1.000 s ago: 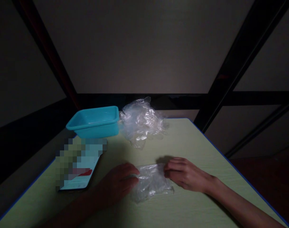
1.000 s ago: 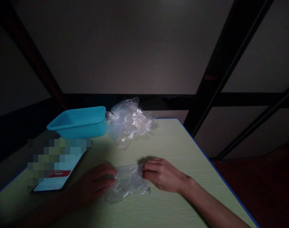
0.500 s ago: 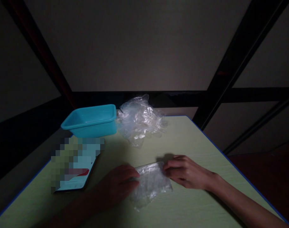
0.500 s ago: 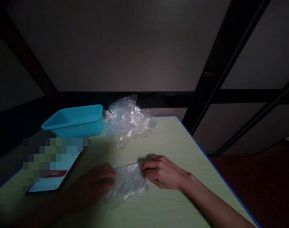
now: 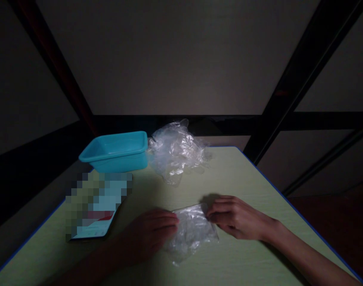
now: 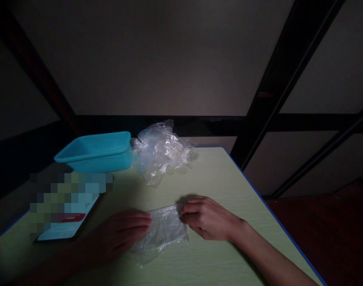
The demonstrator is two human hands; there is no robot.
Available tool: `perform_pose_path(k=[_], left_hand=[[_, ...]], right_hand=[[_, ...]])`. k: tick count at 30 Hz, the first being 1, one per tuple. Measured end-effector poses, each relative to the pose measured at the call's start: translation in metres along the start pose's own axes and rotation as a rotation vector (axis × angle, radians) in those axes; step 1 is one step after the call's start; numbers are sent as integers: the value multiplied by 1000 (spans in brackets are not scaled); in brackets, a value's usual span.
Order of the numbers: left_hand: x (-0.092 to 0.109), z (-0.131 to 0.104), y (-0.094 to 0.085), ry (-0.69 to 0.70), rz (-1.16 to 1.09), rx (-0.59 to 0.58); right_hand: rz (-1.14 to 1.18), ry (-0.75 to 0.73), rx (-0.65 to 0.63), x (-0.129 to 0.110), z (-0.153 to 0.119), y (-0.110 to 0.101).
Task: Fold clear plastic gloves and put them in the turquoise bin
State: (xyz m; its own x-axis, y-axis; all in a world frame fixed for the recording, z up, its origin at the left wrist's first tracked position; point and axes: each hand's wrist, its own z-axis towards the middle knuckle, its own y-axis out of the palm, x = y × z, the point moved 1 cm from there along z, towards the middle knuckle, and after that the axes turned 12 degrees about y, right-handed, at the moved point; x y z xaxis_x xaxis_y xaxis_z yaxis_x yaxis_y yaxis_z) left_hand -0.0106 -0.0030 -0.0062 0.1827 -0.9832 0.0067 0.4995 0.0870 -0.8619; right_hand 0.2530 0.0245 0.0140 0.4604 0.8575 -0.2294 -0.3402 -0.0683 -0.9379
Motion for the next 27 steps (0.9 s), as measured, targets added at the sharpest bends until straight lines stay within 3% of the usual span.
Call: perform_pose_path(k=[7, 11, 19, 22, 27], left_hand=[[1, -1, 0, -35, -2, -15], [2, 2, -1, -17, 34, 11], [3, 4, -3, 18, 88, -23], [0, 1, -7, 36, 73, -54], [-3, -7, -19, 9, -30, -54]], right_hand=[[15, 124, 167, -14, 2, -2], [-25, 310, 33, -34, 10, 5], [45, 374, -308, -34, 2, 18], [79, 407, -358, -30, -1, 20], [117, 396, -338, -28, -1, 20]])
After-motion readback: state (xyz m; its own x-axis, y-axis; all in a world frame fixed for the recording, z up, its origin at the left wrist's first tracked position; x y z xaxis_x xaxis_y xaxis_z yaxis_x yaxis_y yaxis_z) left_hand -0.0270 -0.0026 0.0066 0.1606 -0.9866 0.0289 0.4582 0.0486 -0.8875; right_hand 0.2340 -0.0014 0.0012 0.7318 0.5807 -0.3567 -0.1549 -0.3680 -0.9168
